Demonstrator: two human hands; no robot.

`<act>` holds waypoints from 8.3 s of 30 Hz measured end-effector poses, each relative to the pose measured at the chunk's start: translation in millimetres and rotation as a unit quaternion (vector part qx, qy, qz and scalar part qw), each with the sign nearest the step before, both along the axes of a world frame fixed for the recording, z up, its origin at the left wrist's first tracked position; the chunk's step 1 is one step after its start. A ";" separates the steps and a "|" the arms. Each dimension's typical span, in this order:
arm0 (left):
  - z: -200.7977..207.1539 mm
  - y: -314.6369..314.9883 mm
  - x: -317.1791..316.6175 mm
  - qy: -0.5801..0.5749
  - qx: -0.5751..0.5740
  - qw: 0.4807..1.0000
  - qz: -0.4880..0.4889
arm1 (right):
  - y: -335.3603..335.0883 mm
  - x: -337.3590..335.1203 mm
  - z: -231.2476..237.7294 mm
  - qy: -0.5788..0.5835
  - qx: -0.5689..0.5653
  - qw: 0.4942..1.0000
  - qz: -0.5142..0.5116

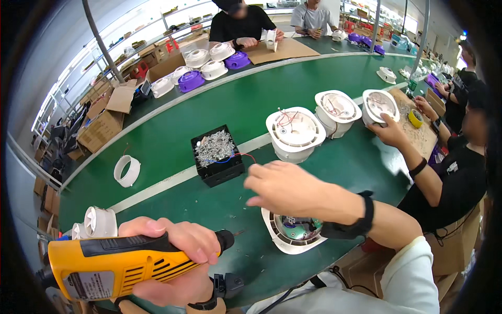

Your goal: The person uses a yellow power drill to secure screws into white fan housings on a green assembly table. They repeatedly pick up fan units, align them, and drive screws into the casing to fasten the components together. The person handles multiple fan units one by one, moving completed units aside and retrieving new ones from a stack.

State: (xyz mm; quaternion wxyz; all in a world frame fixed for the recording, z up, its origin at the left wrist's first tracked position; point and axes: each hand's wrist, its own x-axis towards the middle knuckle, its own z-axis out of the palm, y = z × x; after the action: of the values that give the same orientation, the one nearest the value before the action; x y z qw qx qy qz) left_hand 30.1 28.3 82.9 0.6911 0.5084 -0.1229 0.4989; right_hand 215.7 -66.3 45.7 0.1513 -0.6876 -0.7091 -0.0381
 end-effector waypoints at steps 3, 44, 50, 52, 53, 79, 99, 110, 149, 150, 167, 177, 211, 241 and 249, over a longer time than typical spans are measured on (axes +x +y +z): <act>3.9 -0.7 1.1 0.045 0.038 0.996 0.069 | -48.8 9.6 22.6 0.055 -0.054 0.997 -0.022; 0.6 -13.7 -13.7 0.254 0.046 0.965 0.051 | -127.8 44.4 -25.2 0.528 0.019 0.848 -0.047; -17.5 -14.5 -16.7 0.348 0.094 0.930 0.077 | -134.2 39.8 -48.8 0.610 0.097 0.785 -0.037; -29.1 -19.5 -12.7 0.299 0.053 0.949 0.080 | -136.1 38.4 -50.5 0.607 0.105 0.787 -0.044; -28.8 -19.7 -11.5 0.269 0.056 0.959 0.067 | -135.1 37.8 -51.0 0.606 0.106 0.787 -0.045; -2.3 -17.0 -3.0 0.022 0.119 0.982 0.143 | -129.3 9.8 -31.2 0.239 0.169 0.954 -0.059; 3.9 -1.9 -13.0 -0.006 0.103 0.980 0.170 | -131.9 -57.8 -41.7 -0.026 0.041 0.997 -0.068; 4.4 1.6 -14.4 0.000 0.100 0.984 0.145 | -125.9 -30.8 -4.9 0.057 0.057 0.983 -0.167; 18.2 8.6 -40.8 -0.048 0.086 0.972 0.212 | -205.5 95.4 -15.9 -0.129 -0.066 0.878 -0.456; 21.3 10.4 -47.8 -0.049 0.110 0.970 0.212 | -193.2 85.1 -13.3 -0.139 -0.024 0.884 -0.445; 23.2 -14.6 -170.1 0.011 0.228 0.933 0.278 | 112.7 -169.5 -66.7 0.003 0.084 0.951 0.298; 10.6 -8.8 -171.8 0.006 0.169 0.942 0.289 | 106.6 -165.6 -62.9 -0.054 0.110 0.960 0.254; -19.7 -3.7 -53.4 0.111 0.017 0.979 0.171 | -94.5 -16.4 -47.4 -0.001 0.000 0.999 -0.047; -55.7 -39.4 -6.1 0.127 0.021 0.991 0.025 | -15.8 -31.1 -61.4 0.166 0.123 0.978 -0.021; -47.2 -45.4 -0.9 0.145 0.028 0.989 0.025 | -15.4 -32.9 -64.2 0.177 0.146 0.973 -0.022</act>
State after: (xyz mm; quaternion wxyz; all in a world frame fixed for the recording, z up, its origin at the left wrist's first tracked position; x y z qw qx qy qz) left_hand 29.2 -17.1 35.7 0.6741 0.5978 -0.0223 0.4332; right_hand 182.7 -81.7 -18.5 0.3721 -0.6694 -0.6426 -0.0224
